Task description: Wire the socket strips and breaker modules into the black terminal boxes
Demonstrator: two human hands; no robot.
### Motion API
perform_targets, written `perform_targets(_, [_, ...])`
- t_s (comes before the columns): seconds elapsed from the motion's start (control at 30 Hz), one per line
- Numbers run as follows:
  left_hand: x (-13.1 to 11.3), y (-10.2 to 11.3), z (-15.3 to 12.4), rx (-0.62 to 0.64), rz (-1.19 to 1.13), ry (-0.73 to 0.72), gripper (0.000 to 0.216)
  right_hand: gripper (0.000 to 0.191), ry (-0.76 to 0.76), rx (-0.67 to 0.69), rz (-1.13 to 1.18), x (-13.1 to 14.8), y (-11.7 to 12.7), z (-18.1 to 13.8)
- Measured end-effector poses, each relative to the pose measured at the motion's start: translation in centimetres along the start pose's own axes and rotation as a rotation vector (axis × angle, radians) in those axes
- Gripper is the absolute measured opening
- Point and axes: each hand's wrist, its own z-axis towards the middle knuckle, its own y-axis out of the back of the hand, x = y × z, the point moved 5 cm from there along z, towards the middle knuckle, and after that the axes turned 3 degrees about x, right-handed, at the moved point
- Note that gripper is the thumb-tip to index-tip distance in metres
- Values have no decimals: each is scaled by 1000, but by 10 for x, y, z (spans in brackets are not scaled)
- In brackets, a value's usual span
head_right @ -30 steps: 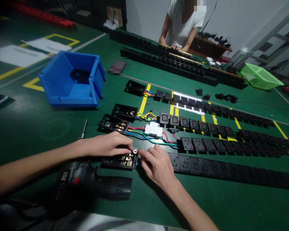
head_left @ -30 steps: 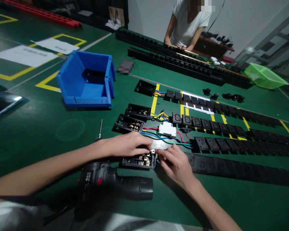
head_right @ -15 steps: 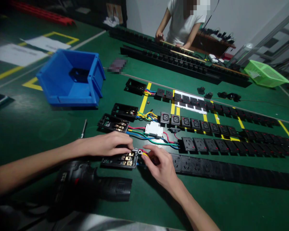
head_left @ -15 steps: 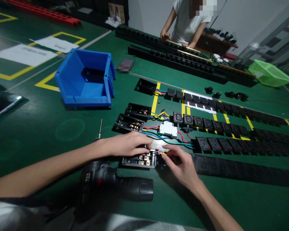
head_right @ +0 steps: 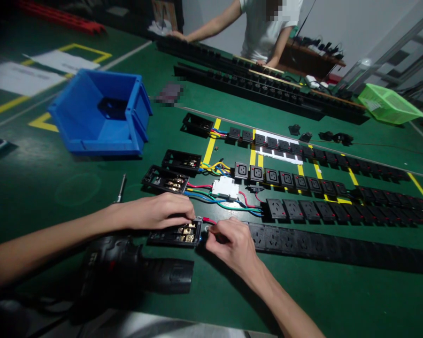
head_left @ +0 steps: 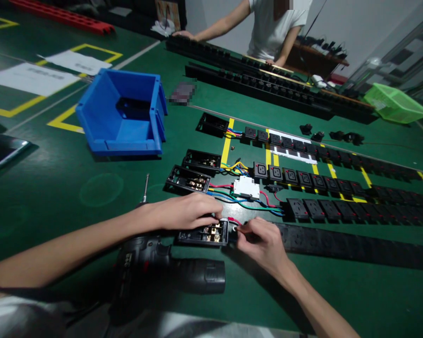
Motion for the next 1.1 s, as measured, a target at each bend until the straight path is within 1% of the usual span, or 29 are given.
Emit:
perform_targets(0.3, [1,-2,0,11,26,-19,15,10,-37,142,-53,0,-10,3])
perform_targets(0.47, [1,-2,0,13,22,-18,14,14,-18,242,-122,0,-14,2])
perform_targets(0.57, [1,-1,0,10,23,-18,13,11,-21,279,-142,-1,-14,1])
perform_targets(0.63, [1,0,0,5,29,-17,14,10,-24,292,-153,-2,-14,1])
perform_targets(0.8, [0,1,-1,-17,33,-27,14,18,-28,306,-200,-3,-11,-1])
perform_targets(0.9, [0,1,-1,-29,28,-29,14,16,-22,315,-184,-2,-11,-2])
perform_targets(1.1, [2,0,-1,-8,44,-18,14,16,6,278,-202,-1,-10,-2])
